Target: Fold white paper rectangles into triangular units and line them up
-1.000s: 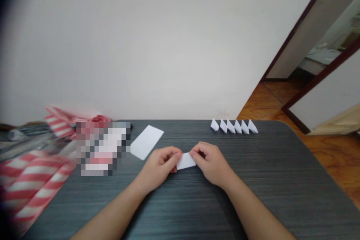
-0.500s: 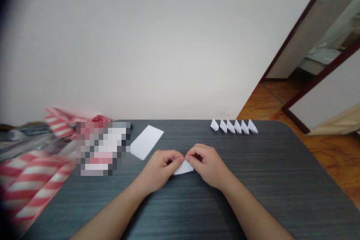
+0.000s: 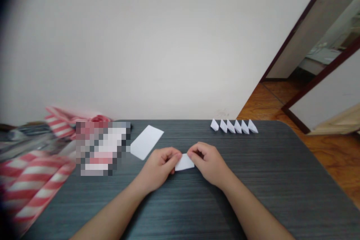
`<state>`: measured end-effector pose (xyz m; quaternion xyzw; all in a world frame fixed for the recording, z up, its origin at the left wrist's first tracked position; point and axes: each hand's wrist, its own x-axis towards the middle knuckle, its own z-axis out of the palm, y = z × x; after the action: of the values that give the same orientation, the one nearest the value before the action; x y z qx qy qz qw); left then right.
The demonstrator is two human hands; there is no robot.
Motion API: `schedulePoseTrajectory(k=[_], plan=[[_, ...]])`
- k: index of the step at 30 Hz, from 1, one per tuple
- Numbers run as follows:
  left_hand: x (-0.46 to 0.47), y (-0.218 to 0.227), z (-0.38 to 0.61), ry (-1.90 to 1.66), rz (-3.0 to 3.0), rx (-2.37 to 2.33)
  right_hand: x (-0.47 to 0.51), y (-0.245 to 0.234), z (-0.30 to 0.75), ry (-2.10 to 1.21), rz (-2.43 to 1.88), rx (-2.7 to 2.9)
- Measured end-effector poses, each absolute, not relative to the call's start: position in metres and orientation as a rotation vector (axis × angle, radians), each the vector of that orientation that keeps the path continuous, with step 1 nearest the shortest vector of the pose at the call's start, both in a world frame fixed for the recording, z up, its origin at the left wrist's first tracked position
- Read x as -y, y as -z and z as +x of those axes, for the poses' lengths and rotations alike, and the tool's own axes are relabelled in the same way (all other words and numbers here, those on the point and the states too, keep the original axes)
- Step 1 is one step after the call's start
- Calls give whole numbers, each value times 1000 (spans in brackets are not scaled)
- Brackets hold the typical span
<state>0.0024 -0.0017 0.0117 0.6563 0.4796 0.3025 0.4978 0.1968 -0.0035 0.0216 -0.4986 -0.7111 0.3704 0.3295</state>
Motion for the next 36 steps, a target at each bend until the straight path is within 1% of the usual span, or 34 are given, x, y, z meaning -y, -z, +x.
schedulePoseTrajectory(k=[4,12,20,30,36], plan=[[2,-11,2,-751,1533,-1170,4,-20,199,-1007,-1351,1843],[1,-11,2,-737,1529,-1165,3,-20,201,-956,-1336,1874],[0,-7,2,-762,1519,-1177,3,-18,204,-962,-1362,1788],[2,-11,1,-762,1515,-1171,2,-16,203,-1010,-1392,1727],[1,-14,1,-741,1545,-1142,2,-17,204,-972,-1341,1788]])
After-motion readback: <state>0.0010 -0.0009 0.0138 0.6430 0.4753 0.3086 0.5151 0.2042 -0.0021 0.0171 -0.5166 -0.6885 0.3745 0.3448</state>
